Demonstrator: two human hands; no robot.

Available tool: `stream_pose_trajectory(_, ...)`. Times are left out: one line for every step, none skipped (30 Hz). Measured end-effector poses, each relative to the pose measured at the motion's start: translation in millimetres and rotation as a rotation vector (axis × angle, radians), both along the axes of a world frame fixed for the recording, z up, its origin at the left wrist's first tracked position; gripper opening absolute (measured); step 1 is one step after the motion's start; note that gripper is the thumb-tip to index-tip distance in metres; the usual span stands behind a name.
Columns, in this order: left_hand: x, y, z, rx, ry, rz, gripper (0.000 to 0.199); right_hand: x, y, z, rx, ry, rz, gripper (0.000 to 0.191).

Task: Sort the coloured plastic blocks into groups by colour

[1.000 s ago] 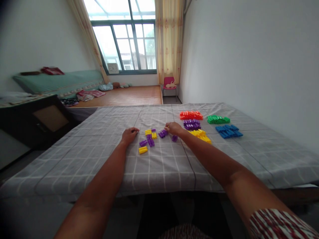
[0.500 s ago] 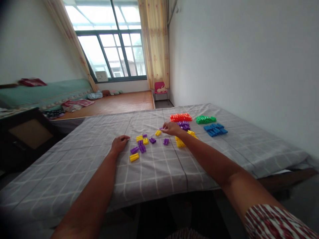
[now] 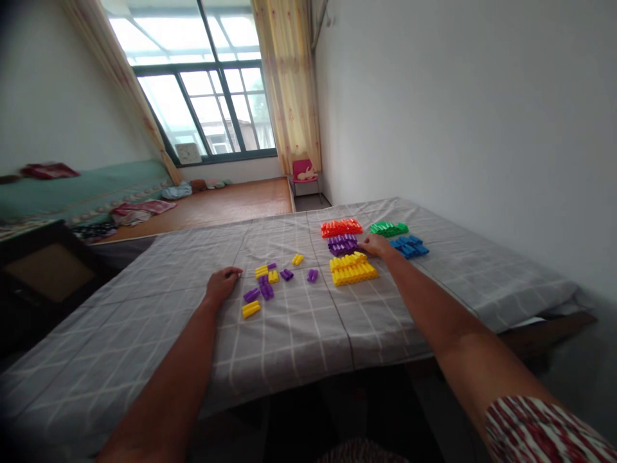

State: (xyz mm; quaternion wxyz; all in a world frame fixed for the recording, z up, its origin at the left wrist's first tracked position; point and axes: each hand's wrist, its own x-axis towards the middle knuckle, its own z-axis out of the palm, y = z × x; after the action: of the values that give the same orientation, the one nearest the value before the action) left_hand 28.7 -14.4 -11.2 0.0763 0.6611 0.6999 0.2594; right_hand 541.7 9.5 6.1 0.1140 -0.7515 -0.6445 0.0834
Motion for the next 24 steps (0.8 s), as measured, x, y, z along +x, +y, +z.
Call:
stream_pose_trajectory(-0.1,-0.2,-0.2,0.003,0.004,0.001,0.031,-0.9,-0.1,0.8,-0.005,-0.019,-0.004,0.044)
stream_pose_trajectory(-0.2,-0.3,-0.3,0.005,0.008,0.000,0.031,-1.2,-0.2,2.7,-0.004,-0.042,-0.012,0.044)
stream_pose_trajectory(0.0,-0.5,-0.5,0.006,0.010,-0.002,0.031,-1.1,-0.7,5.3,0.004,-0.065,-0.023,0.044)
stream_pose_trajectory(0.2,-0.5,-0.6,0.006,0.009,-0.005,0.031,-1.5,-1.6,8.6,0.027,-0.086,-0.034,0.042)
stream_pose_trajectory(0.6,-0.5,-0.7,0.005,0.005,-0.008,0.031,-3.2,-2.9,12.3,0.064,-0.101,-0.045,0.039)
stream_pose_trajectory(1.2,-0.5,-0.6,0.005,0.001,-0.010,0.031,-7.0,-4.9,16.3,0.115,-0.108,-0.048,0.036)
stream_pose_trajectory(1.8,-0.5,-0.4,0.005,-0.001,-0.010,0.031,-13.5,-7.4,20.4,0.174,-0.105,-0.031,0.033)
stream_pose_trajectory(2.5,-0.6,-0.2,0.003,-0.002,-0.006,0.031,-22.9,-10.5,24.4,0.229,-0.088,0.023,0.031)
stream_pose_trajectory(3.1,-0.8,0.1,0.000,-0.003,-0.001,0.031,-35.0,-14.0,27.9,0.257,-0.054,0.117,0.029)
stream_pose_trajectory(3.6,-1.1,0.3,-0.003,-0.004,0.004,0.031,-49.4,-17.7,30.8,0.254,-0.009,0.246,0.027)
stream_pose_trajectory(3.9,-1.6,0.5,-0.007,-0.008,0.009,0.031,-65.1,-21.4,32.8,0.219,0.042,0.396,0.026)
stream_pose_trajectory(4.1,-2.2,0.7,-0.009,-0.014,0.013,0.031,-81.4,-24.8,33.7,0.159,0.086,0.550,0.026)
stream_pose_trajectory(4.1,-2.9,0.7,-0.007,-0.022,0.014,0.031,-97.1,-27.7,33.6,0.092,0.115,0.691,0.028)
stream_pose_trajectory(3.9,-3.6,0.6,0.000,-0.029,0.012,0.032,-111.6,-30.0,32.6,0.036,0.122,0.808,0.031)
stream_pose_trajectory(3.7,-4.2,0.5,0.009,-0.032,0.007,0.032,-124.3,-31.8,30.8,0.001,0.109,0.894,0.034)
stream_pose_trajectory(3.4,-4.7,0.3,0.018,-0.034,0.002,0.032,-135.0,-33.1,28.7,-0.014,0.084,0.951,0.037)
stream_pose_trajectory(3.2,-5.1,0.2,0.024,-0.033,-0.004,0.032,-143.6,-34.0,26.6,-0.020,0.056,0.982,0.038)
stream_pose_trajectory(2.9,-5.2,0.0,0.030,-0.032,-0.009,0.033,-150.2,-34.9,24.8,-0.022,0.032,0.990,0.038)
stream_pose_trajectory(2.7,-5.2,-0.1,0.030,-0.030,-0.013,0.033,-154.8,-35.6,23.8,-0.021,0.012,0.987,0.037)
stream_pose_trajectory(2.5,-5.0,-0.3,0.030,-0.028,-0.014,0.032,-157.4,-36.4,23.8,-0.020,-0.001,0.976,0.034)
stream_pose_trajectory(2.2,-4.6,-0.5,0.029,-0.027,-0.014,0.032,-157.9,-36.9,24.9,-0.016,-0.005,0.961,0.031)
stream_pose_trajectory(1.8,-4.0,-0.9,0.027,-0.026,-0.014,0.032,-155.8,-37.0,27.0,-0.004,0.004,0.936,0.029)
stream_pose_trajectory(1.3,-3.3,-1.3,0.026,-0.025,-0.015,0.032,-150.9,-36.4,30.1,0.017,0.028,0.895,0.029)
stream_pose_trajectory(0.8,-2.6,-1.9,0.025,-0.023,-0.016,0.032,-142.8,-34.9,33.7,0.049,0.066,0.831,0.031)
